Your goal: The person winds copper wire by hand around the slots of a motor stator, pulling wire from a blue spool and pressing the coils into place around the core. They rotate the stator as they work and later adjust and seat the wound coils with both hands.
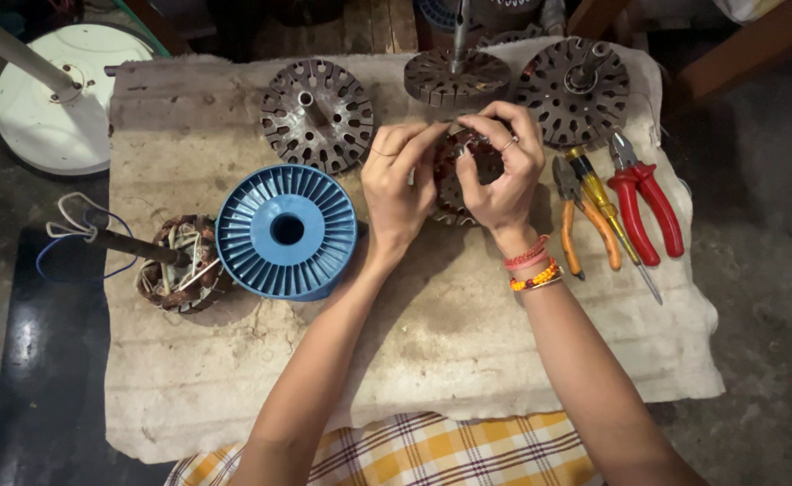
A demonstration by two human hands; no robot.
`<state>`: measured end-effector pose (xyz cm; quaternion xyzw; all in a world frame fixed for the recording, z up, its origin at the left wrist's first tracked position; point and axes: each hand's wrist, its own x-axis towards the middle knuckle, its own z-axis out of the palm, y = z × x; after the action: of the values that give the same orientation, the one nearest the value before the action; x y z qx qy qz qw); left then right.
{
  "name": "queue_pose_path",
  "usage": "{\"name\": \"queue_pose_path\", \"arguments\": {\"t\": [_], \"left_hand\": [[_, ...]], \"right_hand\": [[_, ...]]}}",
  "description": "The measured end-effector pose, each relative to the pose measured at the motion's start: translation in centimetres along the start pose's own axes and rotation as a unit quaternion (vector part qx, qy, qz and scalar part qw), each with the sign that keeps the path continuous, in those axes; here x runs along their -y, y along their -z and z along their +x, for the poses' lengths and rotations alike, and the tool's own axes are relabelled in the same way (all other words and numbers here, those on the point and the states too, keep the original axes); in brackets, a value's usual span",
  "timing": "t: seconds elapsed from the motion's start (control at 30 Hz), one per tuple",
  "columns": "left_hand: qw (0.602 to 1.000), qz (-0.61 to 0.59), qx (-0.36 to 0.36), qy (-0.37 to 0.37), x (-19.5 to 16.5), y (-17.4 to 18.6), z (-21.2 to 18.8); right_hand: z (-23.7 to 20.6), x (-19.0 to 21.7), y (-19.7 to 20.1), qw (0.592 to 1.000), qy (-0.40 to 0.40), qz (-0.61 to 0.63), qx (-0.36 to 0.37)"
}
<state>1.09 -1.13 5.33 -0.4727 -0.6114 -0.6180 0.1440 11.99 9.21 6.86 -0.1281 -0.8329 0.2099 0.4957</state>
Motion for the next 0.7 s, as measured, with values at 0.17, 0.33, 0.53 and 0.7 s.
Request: {"name": "queue_pose_path", "arguments": {"t": [0.17, 0.33, 0.53, 0.7], "left_hand": [[0.982, -0.163, 0.024, 0.089, -0.2, -0.1, 0.1], [0.965, -0.208, 0.054, 0.152, -0.5, -0.2, 0.3], [0.986, -0.137, 0.049, 0.084, -0.7, -0.1, 0.4], [0.991, -0.090, 0.026, 0.099, -0.3, -0.7, -0.1]], "right_hand": [[-0.2, -0.2, -0.3, 1.000, -0.010, -0.005, -0.009], [-0.5, -0.8, -0.6, 0.998, -0.049, 0.025, -0.031], [-0.8, -1.4, -0.8, 0.984, -0.124, 0.101, -0.083], [-0.9, -2.1, -1.2, 0.971, -0.125, 0.174, -0.109]]}}
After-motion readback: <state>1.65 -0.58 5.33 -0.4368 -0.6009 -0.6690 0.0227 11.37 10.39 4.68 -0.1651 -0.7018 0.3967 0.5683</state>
